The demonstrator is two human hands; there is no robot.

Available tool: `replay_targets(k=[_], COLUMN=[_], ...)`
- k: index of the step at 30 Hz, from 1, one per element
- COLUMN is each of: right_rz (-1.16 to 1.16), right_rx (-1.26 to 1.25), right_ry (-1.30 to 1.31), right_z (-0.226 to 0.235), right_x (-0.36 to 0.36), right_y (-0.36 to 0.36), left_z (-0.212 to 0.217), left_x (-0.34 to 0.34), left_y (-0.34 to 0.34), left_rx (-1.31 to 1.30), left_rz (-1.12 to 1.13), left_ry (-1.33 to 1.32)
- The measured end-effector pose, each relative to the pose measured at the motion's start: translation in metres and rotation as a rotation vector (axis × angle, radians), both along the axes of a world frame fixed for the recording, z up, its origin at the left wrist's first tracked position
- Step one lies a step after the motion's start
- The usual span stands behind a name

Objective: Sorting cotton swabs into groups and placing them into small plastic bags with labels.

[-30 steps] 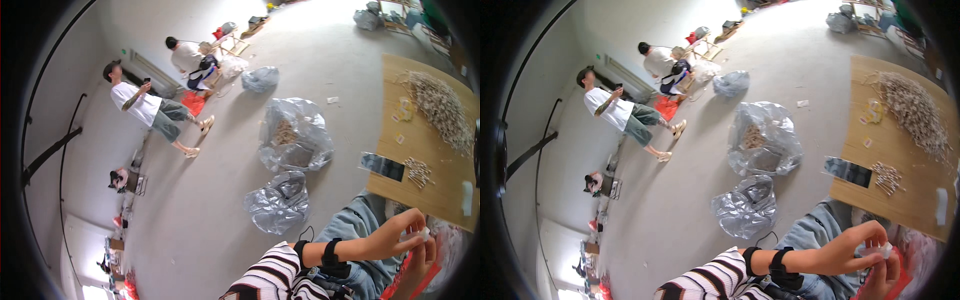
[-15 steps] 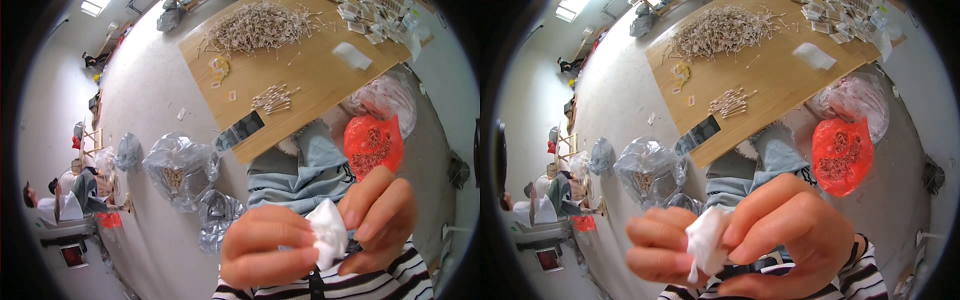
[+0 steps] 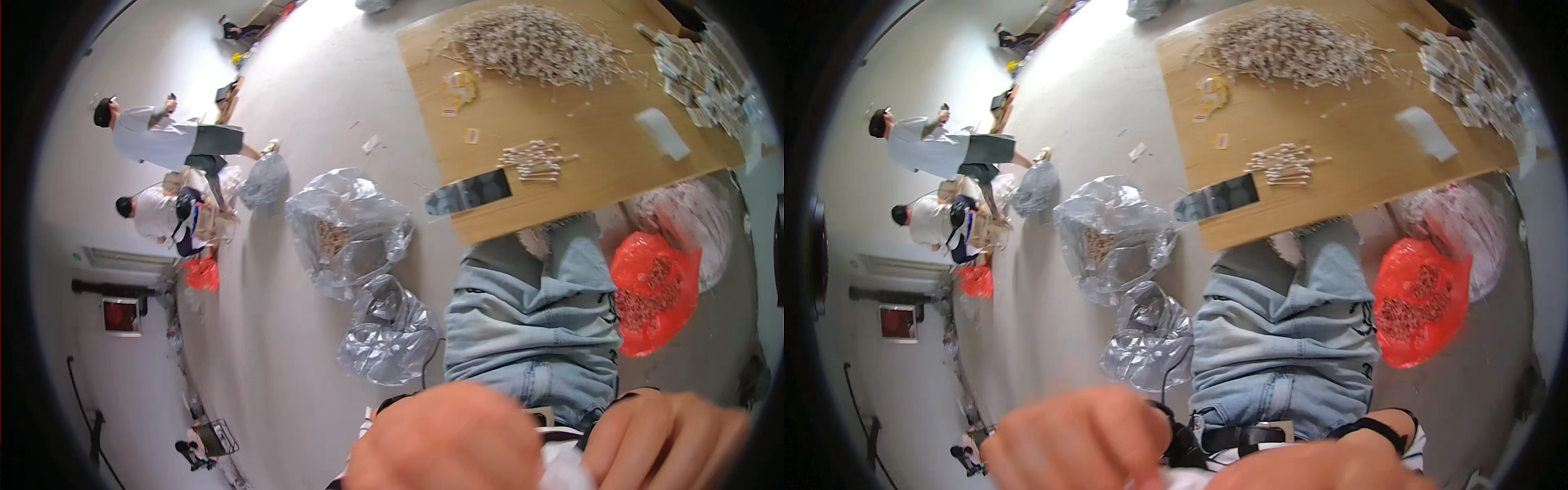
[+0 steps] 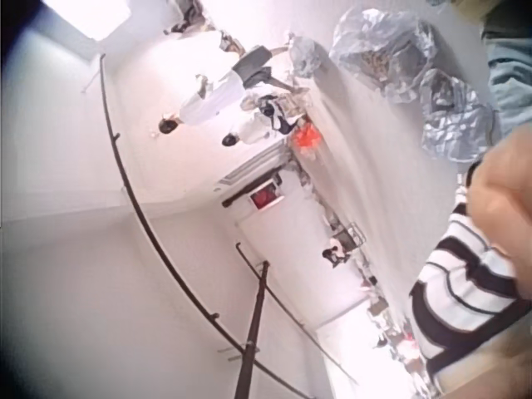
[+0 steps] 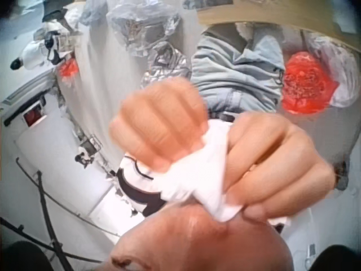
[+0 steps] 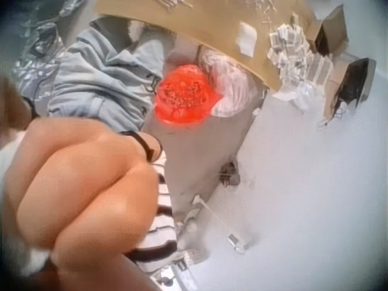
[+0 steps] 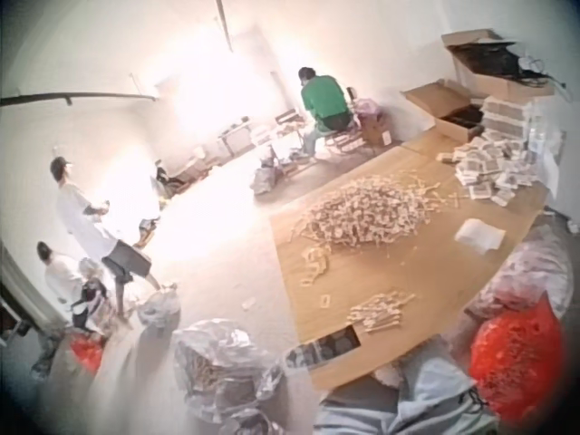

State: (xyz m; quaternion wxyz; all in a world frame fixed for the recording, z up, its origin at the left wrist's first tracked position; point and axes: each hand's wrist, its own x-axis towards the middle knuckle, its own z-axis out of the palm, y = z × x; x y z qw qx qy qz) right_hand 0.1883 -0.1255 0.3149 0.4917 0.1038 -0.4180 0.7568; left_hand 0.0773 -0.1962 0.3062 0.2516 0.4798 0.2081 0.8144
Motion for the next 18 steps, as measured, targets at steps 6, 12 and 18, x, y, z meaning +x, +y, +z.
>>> replay_targets(k=[6,12,18], right_rz=[-0.419,-0.286,-0.034], right_rx=[-0.844,-0.712,-0.66], right_ry=[0.07,0.438,0.376], right_z=[0.039,0.013,0.014], right_x=[-0.009,-0.004,0.003], right_y=[-0.07,-0.069,-0.053], left_z=[0.014,-0.023,-0.011], left_x=[0.0,-0.023,-0.029], left_y=[-0.008,0.006,0.019], left_rx=[-0.197,0.175,0.167], left_rz=[-0.153,-0.455,-0.34], left_ry=[0.198,0.006,0.171])
